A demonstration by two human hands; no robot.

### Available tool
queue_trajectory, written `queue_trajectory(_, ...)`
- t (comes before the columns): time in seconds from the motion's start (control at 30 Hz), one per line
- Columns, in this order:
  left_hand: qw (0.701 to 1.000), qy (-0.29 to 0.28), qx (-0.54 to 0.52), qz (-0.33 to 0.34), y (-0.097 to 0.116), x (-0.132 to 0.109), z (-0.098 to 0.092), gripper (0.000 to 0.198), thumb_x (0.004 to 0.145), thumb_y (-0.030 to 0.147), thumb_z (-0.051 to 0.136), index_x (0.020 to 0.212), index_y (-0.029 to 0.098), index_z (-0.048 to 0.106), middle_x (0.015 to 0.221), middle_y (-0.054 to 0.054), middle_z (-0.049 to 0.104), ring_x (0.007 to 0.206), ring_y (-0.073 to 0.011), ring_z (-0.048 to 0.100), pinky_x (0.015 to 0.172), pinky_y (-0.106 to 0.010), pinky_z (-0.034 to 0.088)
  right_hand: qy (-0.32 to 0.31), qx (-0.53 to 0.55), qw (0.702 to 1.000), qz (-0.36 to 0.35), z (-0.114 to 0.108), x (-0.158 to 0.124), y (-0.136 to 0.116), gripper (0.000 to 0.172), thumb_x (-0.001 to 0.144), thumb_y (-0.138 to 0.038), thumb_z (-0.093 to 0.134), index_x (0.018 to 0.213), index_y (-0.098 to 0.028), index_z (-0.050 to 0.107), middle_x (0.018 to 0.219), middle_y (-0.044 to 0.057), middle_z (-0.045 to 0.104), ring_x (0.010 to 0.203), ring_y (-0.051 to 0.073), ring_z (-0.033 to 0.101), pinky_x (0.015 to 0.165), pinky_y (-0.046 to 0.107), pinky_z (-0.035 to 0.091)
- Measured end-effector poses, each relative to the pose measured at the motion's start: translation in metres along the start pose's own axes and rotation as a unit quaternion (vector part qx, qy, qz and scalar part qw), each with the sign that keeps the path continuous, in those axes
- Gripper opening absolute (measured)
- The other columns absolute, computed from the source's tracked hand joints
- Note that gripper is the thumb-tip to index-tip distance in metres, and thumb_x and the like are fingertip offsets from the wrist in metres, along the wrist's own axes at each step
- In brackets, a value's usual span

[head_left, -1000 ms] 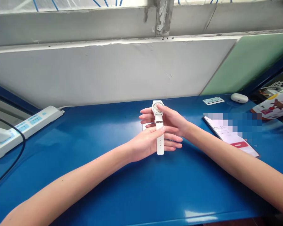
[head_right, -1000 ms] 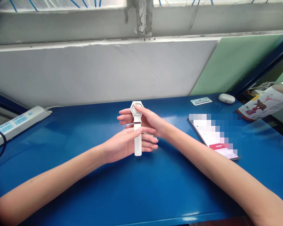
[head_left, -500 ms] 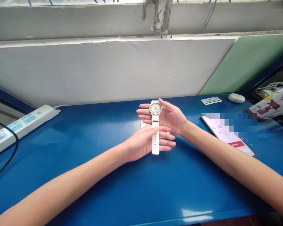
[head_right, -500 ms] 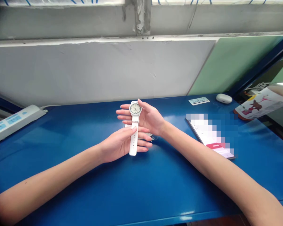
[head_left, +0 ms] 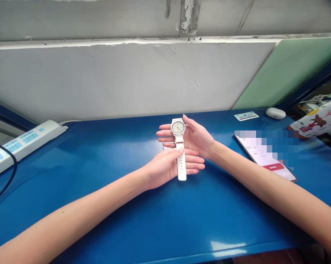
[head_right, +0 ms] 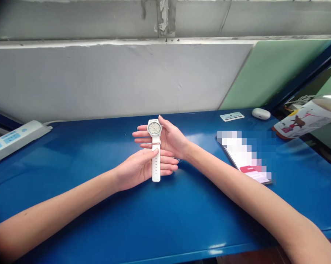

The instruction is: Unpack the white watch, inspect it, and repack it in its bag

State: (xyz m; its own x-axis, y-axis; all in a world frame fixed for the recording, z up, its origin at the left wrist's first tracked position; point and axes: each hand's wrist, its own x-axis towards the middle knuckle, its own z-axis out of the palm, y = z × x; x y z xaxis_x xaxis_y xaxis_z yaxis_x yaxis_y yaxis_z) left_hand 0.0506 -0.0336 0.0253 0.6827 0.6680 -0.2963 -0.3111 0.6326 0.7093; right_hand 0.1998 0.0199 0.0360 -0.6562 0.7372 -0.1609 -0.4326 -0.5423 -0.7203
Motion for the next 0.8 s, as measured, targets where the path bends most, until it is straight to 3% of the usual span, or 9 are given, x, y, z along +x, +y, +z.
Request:
queue_trajectory(0.2,1.0,-0.002,0.002,0.002,0.002,-0.001,0.0,0.033,0.105,0.028,0.047,0.109,0.004,0.069,0.108,-0.022,0.074,0.098,-0.0282,0.074,0.092,-0.042,0.055,-0.015,0.02,1.0,0.018,-0.001,0.0,-0.001,0.058,0.102,-0.042,0.022,0.115,-0.008,0.067,0.111,0.017,0.076,0.098,0.024,0.074,0.096,0.039,0.055)
queue_trajectory(0.37,1.0,0.006,-0.013,-0.003,0.001,-0.002,0.0,0.035,0.106,0.029,0.044,0.107,0.005,0.07,0.106,-0.02,0.075,0.097,-0.0268,0.074,0.09,-0.04,0.056,-0.006,0.038,0.999,0.007,0.0,-0.001,-0.002,0.052,0.102,-0.036,0.025,0.11,-0.009,0.069,0.098,0.012,0.078,0.091,0.021,0.075,0.088,0.033,0.058)
queue_trajectory(0.53,0.999,0.01,-0.01,0.038,0.001,-0.002,-0.001,0.028,0.101,0.033,0.056,0.106,0.008,0.069,0.096,-0.015,0.076,0.088,-0.0235,0.074,0.084,-0.036,0.057,-0.001,0.044,0.999,-0.017,0.0,-0.003,-0.009,0.044,0.104,-0.039,0.036,0.104,-0.013,0.071,0.09,0.008,0.078,0.084,0.017,0.074,0.08,0.028,0.059)
queue_trajectory(0.67,0.998,0.019,0.001,0.065,0.0,-0.003,0.001,0.028,0.096,0.032,0.066,0.112,0.009,0.068,0.093,-0.011,0.075,0.079,-0.0195,0.073,0.078,-0.031,0.057,0.055,-0.049,0.995,-0.067,-0.005,-0.002,-0.011,0.023,0.092,-0.038,0.066,0.097,-0.017,0.074,0.073,0.001,0.075,0.065,0.012,0.068,0.065,0.021,0.057)
queue_trajectory(0.8,0.999,-0.003,-0.001,0.051,-0.001,-0.004,0.003,0.03,0.096,0.034,0.066,0.112,0.008,0.069,0.091,-0.011,0.075,0.071,-0.0165,0.071,0.07,-0.027,0.056,0.075,-0.119,0.987,-0.071,-0.007,-0.002,-0.009,0.024,0.082,-0.04,0.079,0.092,-0.019,0.075,0.077,0.002,0.076,0.068,0.012,0.068,0.065,0.021,0.056)
